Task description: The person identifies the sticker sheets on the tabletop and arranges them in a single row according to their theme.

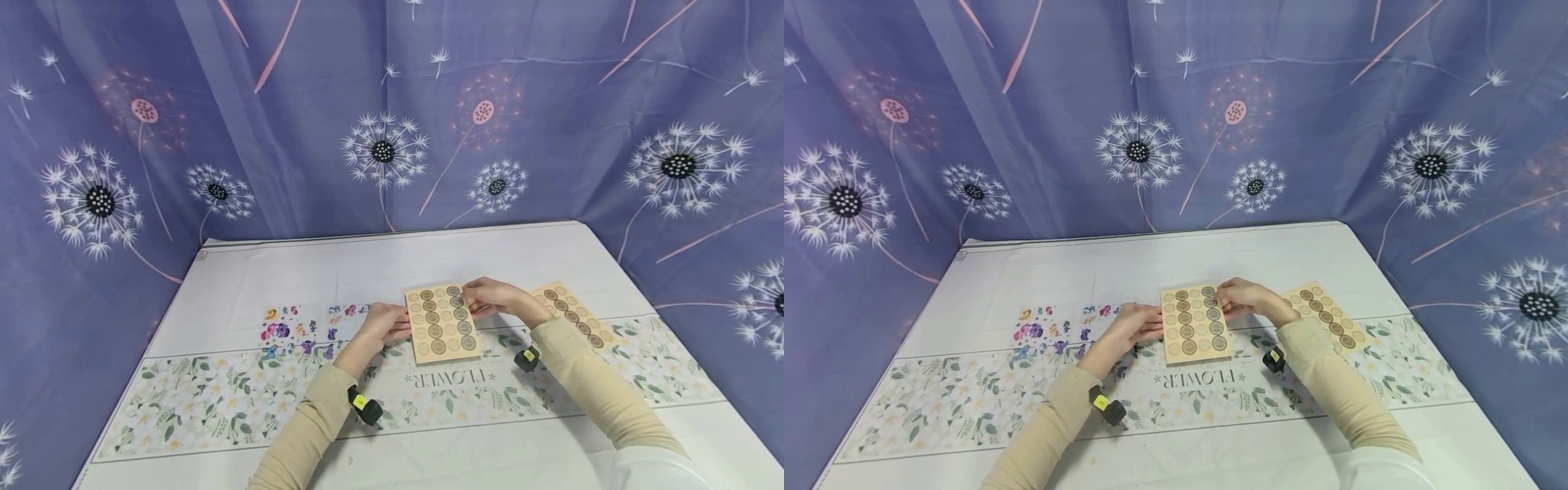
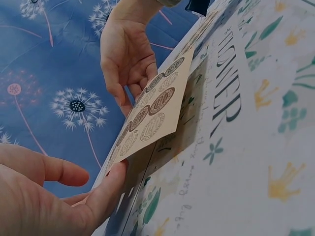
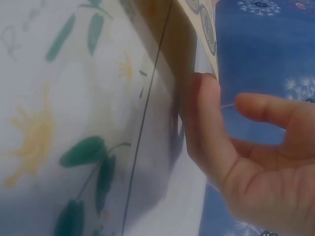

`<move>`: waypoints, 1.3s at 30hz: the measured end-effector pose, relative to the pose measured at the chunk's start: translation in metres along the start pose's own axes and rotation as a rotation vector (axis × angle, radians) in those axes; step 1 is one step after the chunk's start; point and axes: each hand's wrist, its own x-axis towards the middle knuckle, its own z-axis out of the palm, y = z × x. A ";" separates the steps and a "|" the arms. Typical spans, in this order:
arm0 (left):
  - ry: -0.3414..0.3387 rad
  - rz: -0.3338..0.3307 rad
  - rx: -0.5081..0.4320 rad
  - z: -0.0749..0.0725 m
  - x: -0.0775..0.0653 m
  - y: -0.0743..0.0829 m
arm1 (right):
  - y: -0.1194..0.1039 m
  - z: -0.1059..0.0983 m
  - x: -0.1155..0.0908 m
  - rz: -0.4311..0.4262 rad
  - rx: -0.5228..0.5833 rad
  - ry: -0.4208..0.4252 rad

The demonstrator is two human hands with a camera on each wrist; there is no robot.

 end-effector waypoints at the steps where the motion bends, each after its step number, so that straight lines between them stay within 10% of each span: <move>1: 0.000 0.000 0.001 0.000 0.000 0.000 | 0.000 0.000 0.000 0.000 0.002 0.000; 39: 0.050 0.077 0.188 -0.018 -0.005 0.002 | -0.011 0.018 0.011 -0.014 0.059 -0.052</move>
